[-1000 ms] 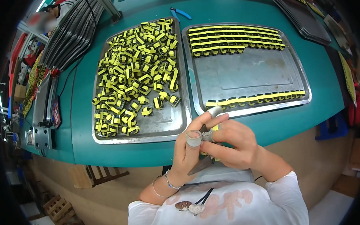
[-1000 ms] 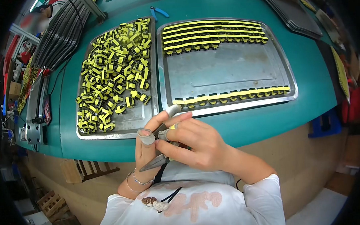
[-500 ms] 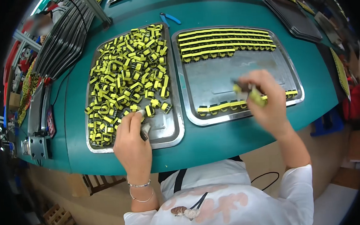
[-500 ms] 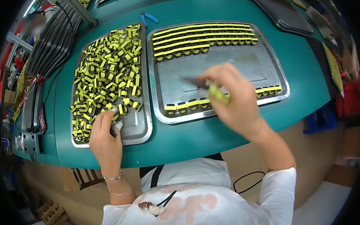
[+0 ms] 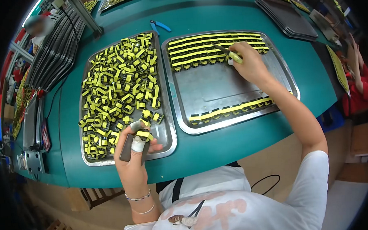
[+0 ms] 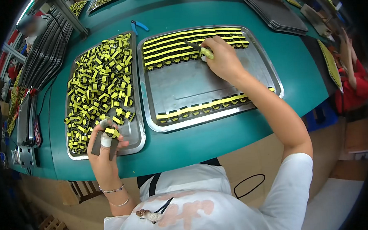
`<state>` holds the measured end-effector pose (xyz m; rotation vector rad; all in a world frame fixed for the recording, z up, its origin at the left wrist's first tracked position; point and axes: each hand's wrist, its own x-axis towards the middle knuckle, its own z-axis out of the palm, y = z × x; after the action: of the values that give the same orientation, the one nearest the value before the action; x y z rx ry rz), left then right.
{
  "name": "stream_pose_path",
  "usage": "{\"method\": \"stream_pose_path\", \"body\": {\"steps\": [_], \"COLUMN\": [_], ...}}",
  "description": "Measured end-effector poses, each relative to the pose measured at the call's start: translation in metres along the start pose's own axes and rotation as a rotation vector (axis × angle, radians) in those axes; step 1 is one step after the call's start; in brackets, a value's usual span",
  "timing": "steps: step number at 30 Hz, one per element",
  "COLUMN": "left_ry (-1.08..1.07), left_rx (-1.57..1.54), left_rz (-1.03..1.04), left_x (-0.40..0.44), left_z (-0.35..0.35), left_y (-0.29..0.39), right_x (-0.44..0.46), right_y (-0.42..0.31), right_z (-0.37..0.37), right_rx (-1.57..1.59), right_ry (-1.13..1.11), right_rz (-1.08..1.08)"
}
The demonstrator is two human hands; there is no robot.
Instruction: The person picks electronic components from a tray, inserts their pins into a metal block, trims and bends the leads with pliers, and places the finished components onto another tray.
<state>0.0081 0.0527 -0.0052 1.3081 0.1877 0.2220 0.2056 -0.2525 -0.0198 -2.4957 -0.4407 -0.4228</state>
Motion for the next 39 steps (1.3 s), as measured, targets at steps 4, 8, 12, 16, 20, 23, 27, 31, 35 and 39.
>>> {"method": "stream_pose_path", "body": {"steps": [4,8,12,16,20,23,27,31,35,39], "left_ry": [-0.080,-0.158,-0.180,-0.212,-0.189,-0.203,-0.223,-0.214,-0.258,-0.243], "left_rx": [-0.226,-0.203,-0.147,-0.208,-0.245,-0.298,-0.287,-0.312,-0.249,-0.214], "left_rz": [-0.077,-0.079,-0.119,-0.131,-0.171,-0.194,-0.233,-0.230,-0.216,-0.175], "left_x": [0.000,-0.002,-0.004,-0.003,-0.003,-0.001,0.000,-0.001,-0.003,-0.006], "left_z": [0.007,0.011,0.027,0.029,0.031,0.033,0.036,0.043,0.037,0.038], "left_y": [-0.004,-0.013,-0.009,-0.012,-0.012,-0.010,-0.011,-0.010,-0.014,-0.017], "right_x": [-0.001,-0.001,0.001,0.003,-0.002,-0.018,-0.054,-0.077,-0.084,-0.085], "right_y": [-0.001,0.001,0.004,0.007,-0.011,-0.030,-0.077,-0.104,-0.113,-0.113], "right_z": [0.001,-0.002,0.002,0.003,-0.015,-0.023,-0.038,-0.033,-0.027,-0.025], "right_rx": [0.000,-0.031,-0.035,-0.062,-0.095,-0.073,0.129,0.250,0.261,0.180], "right_ry": [0.012,0.029,0.002,0.005,-0.029,-0.033,-0.201,-0.321,-0.325,-0.260], "right_rz": [-0.002,-0.018,-0.026,-0.056,-0.050,-0.125,-0.187,-0.325,-0.391,-0.491]}}
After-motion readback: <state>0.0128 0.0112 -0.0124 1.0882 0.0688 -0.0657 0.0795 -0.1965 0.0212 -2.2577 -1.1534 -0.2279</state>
